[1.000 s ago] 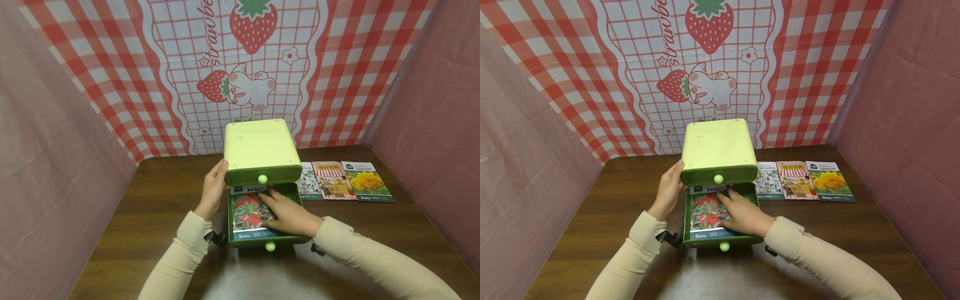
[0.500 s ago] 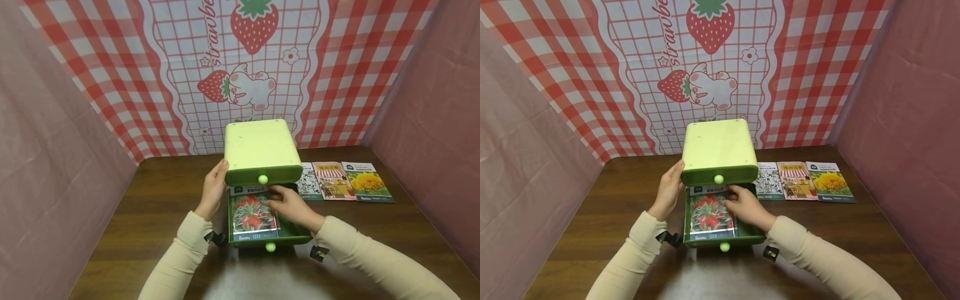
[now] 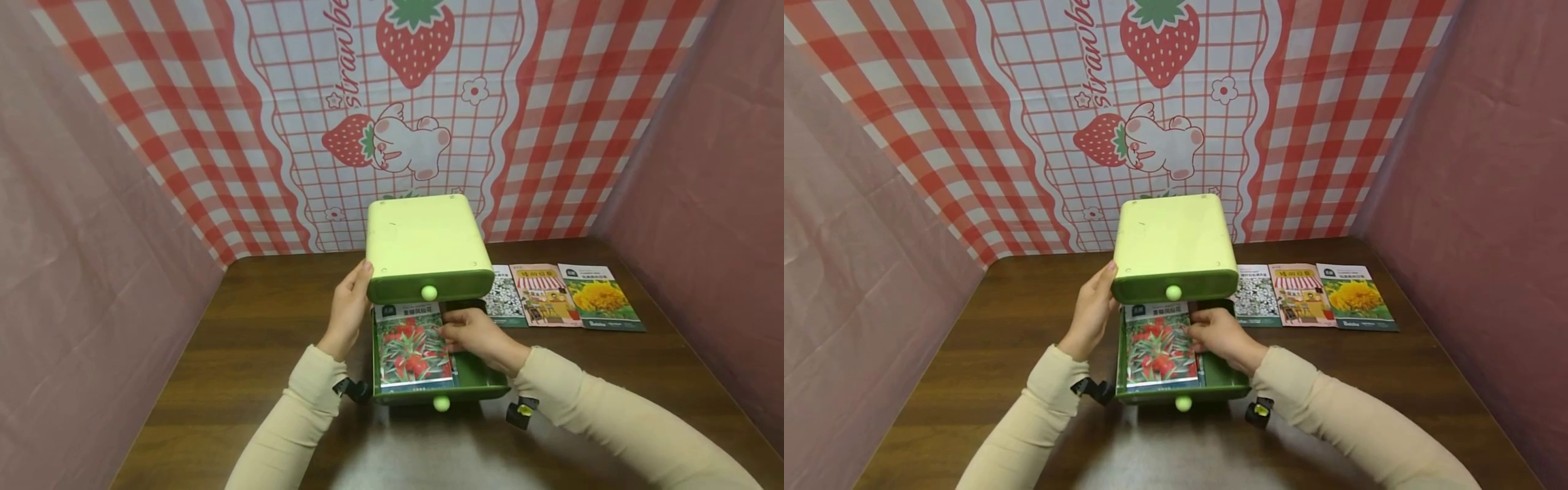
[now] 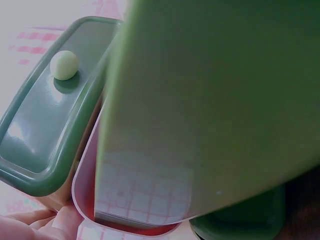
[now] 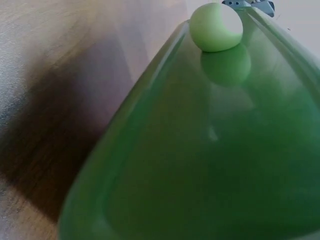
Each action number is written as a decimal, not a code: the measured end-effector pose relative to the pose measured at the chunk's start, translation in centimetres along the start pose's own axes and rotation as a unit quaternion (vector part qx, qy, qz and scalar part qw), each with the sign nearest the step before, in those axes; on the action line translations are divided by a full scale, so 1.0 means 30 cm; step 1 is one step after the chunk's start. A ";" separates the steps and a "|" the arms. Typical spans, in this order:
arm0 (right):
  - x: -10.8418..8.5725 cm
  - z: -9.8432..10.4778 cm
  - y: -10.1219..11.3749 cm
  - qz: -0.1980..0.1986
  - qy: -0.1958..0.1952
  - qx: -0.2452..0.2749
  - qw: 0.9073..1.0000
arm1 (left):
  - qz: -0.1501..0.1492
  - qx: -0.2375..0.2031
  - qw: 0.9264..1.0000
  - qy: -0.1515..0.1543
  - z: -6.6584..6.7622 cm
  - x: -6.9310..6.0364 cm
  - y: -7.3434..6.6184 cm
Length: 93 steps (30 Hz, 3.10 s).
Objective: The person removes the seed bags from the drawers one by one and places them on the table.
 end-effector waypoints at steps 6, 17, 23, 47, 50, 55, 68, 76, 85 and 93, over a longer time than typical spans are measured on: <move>-0.001 -0.005 -0.010 -0.021 0.002 -0.003 1.000 | -0.002 -0.001 1.000 0.002 -0.001 0.001 0.000; -0.012 -0.029 -0.012 -0.027 0.011 -0.031 0.999 | 0.001 -0.011 1.000 -0.004 -0.002 -0.002 -0.002; -0.011 -0.018 -0.001 -0.013 -0.003 -0.015 1.000 | 0.000 -0.013 1.000 -0.005 -0.004 -0.002 -0.001; -0.083 0.056 0.035 -0.049 0.054 0.020 0.997 | -0.005 -0.008 1.000 -0.009 -0.003 0.001 -0.008; -0.103 0.064 0.032 -0.053 0.061 0.016 0.997 | -0.005 -0.004 1.000 -0.008 -0.003 0.000 -0.008; -0.141 0.078 0.028 -0.067 0.060 0.004 0.996 | -0.004 0.000 1.000 -0.011 -0.003 0.004 -0.007; -0.259 0.126 0.046 -0.053 0.050 -0.028 0.997 | -0.006 0.004 1.000 -0.012 -0.002 0.000 -0.011; -0.323 0.231 0.083 -0.013 -0.014 -0.002 1.000 | -0.005 -0.006 1.000 -0.004 0.000 0.001 -0.002; -0.382 0.405 0.078 0.012 -0.123 -0.002 0.992 | -0.002 0.000 1.000 -0.004 0.001 0.001 0.000; -0.394 0.548 -0.032 -0.037 -0.160 0.070 0.984 | -0.005 -0.001 1.000 -0.004 0.000 -0.004 -0.005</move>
Point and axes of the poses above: each hand's wrist, its own x-axis towards the middle knuckle, its own z-axis out of the back of the hand, y = z × x, the point moved 6 cm from there along x, towards the middle knuckle, and after that the axes turned 1 degree about x, right-handed, at the moved point
